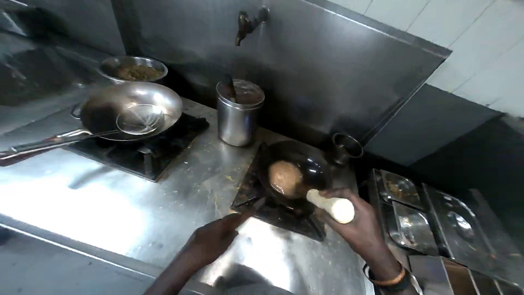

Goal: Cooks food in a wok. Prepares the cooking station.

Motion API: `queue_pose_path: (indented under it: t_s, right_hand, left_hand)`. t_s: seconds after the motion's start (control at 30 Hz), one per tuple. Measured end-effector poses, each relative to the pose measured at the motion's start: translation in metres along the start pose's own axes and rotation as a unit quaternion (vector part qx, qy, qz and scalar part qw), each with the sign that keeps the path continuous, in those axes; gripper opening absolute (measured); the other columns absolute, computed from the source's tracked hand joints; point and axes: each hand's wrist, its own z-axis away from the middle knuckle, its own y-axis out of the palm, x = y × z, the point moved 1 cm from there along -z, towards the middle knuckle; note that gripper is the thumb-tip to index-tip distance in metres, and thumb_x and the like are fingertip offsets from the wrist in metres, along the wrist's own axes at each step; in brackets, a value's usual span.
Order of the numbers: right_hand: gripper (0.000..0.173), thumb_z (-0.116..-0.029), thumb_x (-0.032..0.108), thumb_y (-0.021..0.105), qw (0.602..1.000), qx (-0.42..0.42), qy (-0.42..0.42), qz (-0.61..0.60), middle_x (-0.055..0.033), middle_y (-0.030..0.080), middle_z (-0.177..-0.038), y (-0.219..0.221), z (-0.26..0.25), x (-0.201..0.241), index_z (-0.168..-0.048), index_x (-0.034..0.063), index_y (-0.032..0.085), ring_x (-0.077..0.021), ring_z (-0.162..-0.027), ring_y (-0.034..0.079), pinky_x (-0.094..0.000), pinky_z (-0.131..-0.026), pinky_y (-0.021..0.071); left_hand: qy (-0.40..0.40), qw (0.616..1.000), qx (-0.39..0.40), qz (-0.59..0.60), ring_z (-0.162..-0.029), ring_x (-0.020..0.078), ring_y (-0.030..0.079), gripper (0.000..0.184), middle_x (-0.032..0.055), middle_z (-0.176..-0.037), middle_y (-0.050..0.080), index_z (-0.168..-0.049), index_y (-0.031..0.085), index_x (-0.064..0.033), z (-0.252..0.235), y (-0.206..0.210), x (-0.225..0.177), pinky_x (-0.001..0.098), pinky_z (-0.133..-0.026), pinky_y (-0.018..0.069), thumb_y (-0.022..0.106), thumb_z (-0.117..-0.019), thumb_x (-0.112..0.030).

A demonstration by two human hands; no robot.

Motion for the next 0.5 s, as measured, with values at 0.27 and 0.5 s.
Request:
queue_pose_path:
  t_s: [0.27,0.5]
  right_hand:
    - [0.047,-0.0798,0.024,0.088,0.982,-0.141,0.093,-0.079,-0.0008,0.073,-0.117,0.012,-0.035,-0.036,-0.120,0.0128,0.066,-0.0125,-0.108,0.070,-0.0354,-0.093,0.0606]
    - [0.043,-0.0943,0.019,0.074,0.912,-0.242,-0.075,-0.322,-0.0086,0.071,-0.109,0.005,-0.067,-0.016,-0.127,0.0078,0.049,-0.0264,-0.095,0.073,-0.0451,-0.087,0.0643]
  left_hand:
    - [0.005,0.997,0.058,0.045,-0.095,0.0267,0.066,0.043,0.0104,-0.111,0.067,-0.144,0.051,-0.0225,0.016,-0.013,-0.035,0.0532,-0.085,0.0541,0.053,-0.1032,-0.035]
    - [0.009,0.997,0.081,0.010,-0.081,0.0179,0.063,0.038,0.0037,-0.101,0.066,-0.139,0.056,-0.0280,0.015,-0.057,-0.044,0.0434,-0.074,0.0543,0.056,-0.1022,-0.038]
